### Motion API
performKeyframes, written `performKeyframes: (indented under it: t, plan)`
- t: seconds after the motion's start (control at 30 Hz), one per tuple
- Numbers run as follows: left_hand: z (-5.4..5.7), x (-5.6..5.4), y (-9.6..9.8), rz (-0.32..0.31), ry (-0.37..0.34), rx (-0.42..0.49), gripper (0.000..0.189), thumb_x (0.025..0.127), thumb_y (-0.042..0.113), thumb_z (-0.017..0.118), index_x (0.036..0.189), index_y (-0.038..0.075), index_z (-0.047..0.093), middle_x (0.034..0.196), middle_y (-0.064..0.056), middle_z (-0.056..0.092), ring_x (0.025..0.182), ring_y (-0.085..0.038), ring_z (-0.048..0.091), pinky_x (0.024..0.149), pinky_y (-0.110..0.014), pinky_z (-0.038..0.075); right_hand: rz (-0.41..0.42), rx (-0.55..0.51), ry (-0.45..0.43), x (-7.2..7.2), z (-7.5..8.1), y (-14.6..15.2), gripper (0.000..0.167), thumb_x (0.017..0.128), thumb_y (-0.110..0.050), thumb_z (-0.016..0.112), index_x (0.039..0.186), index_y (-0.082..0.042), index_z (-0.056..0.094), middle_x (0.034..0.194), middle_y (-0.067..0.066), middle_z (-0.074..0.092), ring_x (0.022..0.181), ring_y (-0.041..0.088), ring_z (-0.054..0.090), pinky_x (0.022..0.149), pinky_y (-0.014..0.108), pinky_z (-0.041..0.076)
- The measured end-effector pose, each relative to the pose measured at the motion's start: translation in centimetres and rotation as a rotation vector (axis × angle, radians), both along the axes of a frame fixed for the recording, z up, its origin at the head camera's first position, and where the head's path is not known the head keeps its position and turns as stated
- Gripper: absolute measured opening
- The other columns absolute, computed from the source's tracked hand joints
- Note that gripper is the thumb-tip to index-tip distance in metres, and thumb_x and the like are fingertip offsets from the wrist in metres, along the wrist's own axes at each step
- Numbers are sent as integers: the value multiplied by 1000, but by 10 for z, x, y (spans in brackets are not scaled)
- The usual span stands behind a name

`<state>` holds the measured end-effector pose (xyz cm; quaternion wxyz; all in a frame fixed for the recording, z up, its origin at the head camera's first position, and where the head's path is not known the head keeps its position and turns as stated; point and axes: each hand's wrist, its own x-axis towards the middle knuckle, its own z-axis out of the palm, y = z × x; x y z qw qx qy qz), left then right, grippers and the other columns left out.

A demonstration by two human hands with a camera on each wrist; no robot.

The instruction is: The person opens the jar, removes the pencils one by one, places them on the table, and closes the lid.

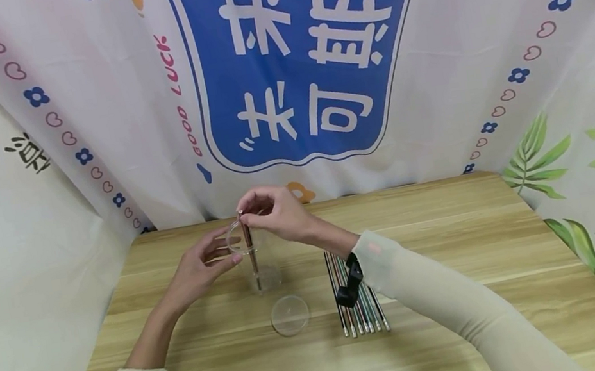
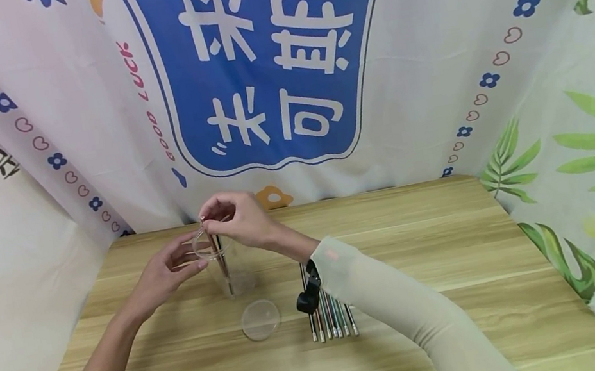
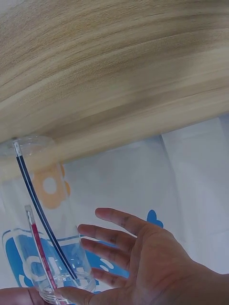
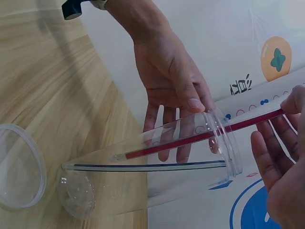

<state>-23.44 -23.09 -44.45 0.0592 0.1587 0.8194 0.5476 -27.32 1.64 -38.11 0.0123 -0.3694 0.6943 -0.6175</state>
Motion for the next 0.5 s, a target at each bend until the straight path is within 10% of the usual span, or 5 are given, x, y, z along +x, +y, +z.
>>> performKeyframes:
  t: [0.5]
  plan:
    - [0, 1, -2, -11, -11, 7, 68, 101, 24, 77, 160, 13, 46, 147, -20, 61, 130, -38, 63, 97, -27, 60, -34, -233, -135, -2, 10, 13, 15, 97, 10, 69, 111, 16, 67, 96, 8, 76, 86, 16, 73, 82, 34, 65]
